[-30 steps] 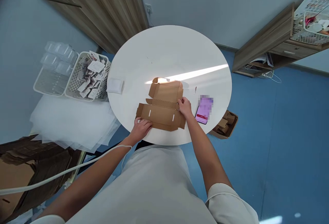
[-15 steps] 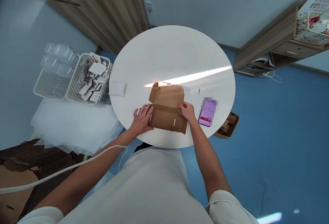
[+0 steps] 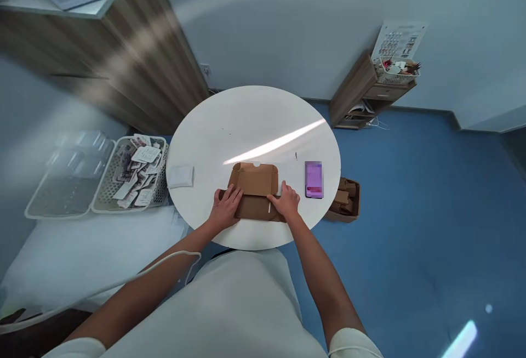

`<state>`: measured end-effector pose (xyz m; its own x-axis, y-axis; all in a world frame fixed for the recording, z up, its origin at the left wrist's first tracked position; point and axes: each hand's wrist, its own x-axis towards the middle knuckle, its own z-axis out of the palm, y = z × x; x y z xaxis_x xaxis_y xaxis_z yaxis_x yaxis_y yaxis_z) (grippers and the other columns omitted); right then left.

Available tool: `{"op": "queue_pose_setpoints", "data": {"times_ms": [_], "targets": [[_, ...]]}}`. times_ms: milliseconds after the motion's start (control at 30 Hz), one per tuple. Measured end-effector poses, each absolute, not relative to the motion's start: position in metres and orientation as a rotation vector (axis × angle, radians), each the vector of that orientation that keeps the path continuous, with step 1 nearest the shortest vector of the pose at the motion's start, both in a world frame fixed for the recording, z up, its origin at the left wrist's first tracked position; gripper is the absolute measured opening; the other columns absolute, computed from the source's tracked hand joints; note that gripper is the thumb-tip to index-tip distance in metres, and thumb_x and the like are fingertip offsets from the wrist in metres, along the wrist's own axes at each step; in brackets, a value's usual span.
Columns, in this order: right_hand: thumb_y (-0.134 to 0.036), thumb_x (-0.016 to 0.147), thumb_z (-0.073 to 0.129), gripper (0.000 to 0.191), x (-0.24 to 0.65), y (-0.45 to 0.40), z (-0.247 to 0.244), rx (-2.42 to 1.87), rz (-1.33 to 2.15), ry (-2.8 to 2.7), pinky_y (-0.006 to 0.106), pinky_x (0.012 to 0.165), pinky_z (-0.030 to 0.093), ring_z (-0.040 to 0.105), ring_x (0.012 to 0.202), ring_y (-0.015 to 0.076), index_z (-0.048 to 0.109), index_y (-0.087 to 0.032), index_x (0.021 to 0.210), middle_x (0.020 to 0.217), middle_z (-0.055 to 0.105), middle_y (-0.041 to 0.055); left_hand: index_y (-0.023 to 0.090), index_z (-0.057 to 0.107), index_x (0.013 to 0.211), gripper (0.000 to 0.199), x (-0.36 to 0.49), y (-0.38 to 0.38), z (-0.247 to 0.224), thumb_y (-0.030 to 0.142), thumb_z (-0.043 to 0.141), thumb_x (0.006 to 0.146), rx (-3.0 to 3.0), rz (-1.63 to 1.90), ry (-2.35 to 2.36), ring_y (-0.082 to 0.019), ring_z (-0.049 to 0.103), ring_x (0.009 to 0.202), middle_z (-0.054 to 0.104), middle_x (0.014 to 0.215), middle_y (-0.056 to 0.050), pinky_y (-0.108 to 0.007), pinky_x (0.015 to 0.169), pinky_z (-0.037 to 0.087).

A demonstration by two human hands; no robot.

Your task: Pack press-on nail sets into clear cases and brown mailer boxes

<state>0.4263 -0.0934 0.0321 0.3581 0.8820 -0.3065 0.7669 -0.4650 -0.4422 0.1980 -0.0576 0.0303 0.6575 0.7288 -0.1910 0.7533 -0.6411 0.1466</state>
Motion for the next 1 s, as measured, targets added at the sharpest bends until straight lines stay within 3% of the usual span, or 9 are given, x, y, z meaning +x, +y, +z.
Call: {"op": "queue_pose_setpoints", "data": {"times_ms": [67,133,267,367,533,667,733,833,1000], "targets": [[-0.057,0.064,0.052,0.087,0.413,-0.113,0.032,-2.475,0.478,-1.662,0.049,0.095,0.023,0.028,0.124,0.0317,0.023,-0.014,0.134,0.135,0.033,0.0177,0.015,0.027,0.135,0.082,0.193,-0.057,0.028,0.030,0.060,0.061,2.670,-0.132,1.181,-0.032,0.006,0.133,0.031,0.139,-0.012,-0.054,0.103,0.001],[-0.062,0.062,0.054,0.099,0.401,-0.131,0.029,-2.403,0.399,-1.960,0.052,0.099,0.013,0.013,0.131,0.0313,0.011,-0.015,0.138,0.143,0.019,0.0159,0.015,0.028,0.135,0.081,0.188,-0.057,0.025,0.031,0.059,0.062,2.673,-0.097,1.159,-0.033,0.009,0.132,0.031,0.139,-0.013,-0.053,0.103,0.003],[-0.061,0.055,0.062,0.110,0.387,-0.152,0.022,-2.245,0.327,-2.363,0.052,0.102,0.005,-0.005,0.133,0.0287,0.005,-0.017,0.139,0.146,0.009,0.0111,0.016,0.029,0.134,0.083,0.180,-0.061,0.023,0.031,0.062,0.059,2.673,-0.092,1.107,-0.033,0.014,0.130,0.033,0.138,-0.013,-0.053,0.103,0.004],[-0.055,0.053,0.068,0.110,0.382,-0.153,0.021,-2.201,0.295,-2.458,0.054,0.103,0.001,-0.004,0.133,0.0294,0.009,-0.018,0.138,0.145,0.013,0.0112,0.017,0.029,0.133,0.085,0.175,-0.065,0.022,0.031,0.064,0.057,2.657,-0.106,1.100,-0.034,0.016,0.130,0.034,0.137,-0.014,-0.054,0.102,0.005],[-0.040,0.056,0.071,0.100,0.376,-0.146,0.023,-2.193,0.288,-2.407,0.055,0.103,-0.002,0.010,0.132,0.0304,0.016,-0.020,0.137,0.140,0.028,0.0125,0.020,0.028,0.133,0.088,0.167,-0.067,0.025,0.028,0.067,0.055,2.640,-0.053,1.091,-0.032,0.015,0.131,0.033,0.138,-0.013,-0.053,0.102,0.006],[-0.039,0.056,0.071,0.098,0.370,-0.141,0.022,-2.167,0.363,-2.362,0.055,0.103,-0.001,0.018,0.130,0.0308,0.018,-0.020,0.136,0.136,0.034,0.0134,0.020,0.018,0.136,0.098,0.144,-0.073,0.022,0.034,0.070,0.055,2.494,0.062,1.296,-0.033,0.008,0.132,0.023,0.142,-0.016,-0.052,0.102,0.010],[-0.039,0.056,0.070,0.096,0.368,-0.139,0.020,-2.181,0.389,-2.336,0.056,0.102,0.000,0.019,0.129,0.0308,0.018,-0.022,0.135,0.135,0.034,0.0131,0.015,0.009,0.138,0.103,0.127,-0.078,0.014,0.040,0.068,0.057,2.268,0.150,1.496,-0.034,0.015,0.131,0.022,0.141,-0.020,-0.052,0.099,0.019],[-0.039,0.058,0.069,0.094,0.363,-0.137,0.017,-2.209,0.417,-2.299,0.055,0.101,0.002,0.022,0.127,0.0298,0.017,-0.023,0.135,0.135,0.033,0.0119,0.009,0.002,0.137,0.098,0.107,-0.083,-0.003,0.040,0.061,0.066,1.911,0.276,1.563,-0.030,0.036,0.122,0.036,0.133,-0.021,-0.044,0.094,0.034],[-0.037,0.056,0.069,0.095,0.355,-0.137,0.012,-2.208,0.454,-2.226,0.053,0.100,0.005,0.025,0.125,0.0279,0.017,-0.023,0.134,0.135,0.034,0.0115,0.010,0.023,0.132,0.071,0.104,-0.069,-0.017,0.029,0.056,0.073,1.592,0.370,1.541,-0.021,0.055,0.102,0.055,0.114,-0.014,-0.034,0.087,0.042]]}}
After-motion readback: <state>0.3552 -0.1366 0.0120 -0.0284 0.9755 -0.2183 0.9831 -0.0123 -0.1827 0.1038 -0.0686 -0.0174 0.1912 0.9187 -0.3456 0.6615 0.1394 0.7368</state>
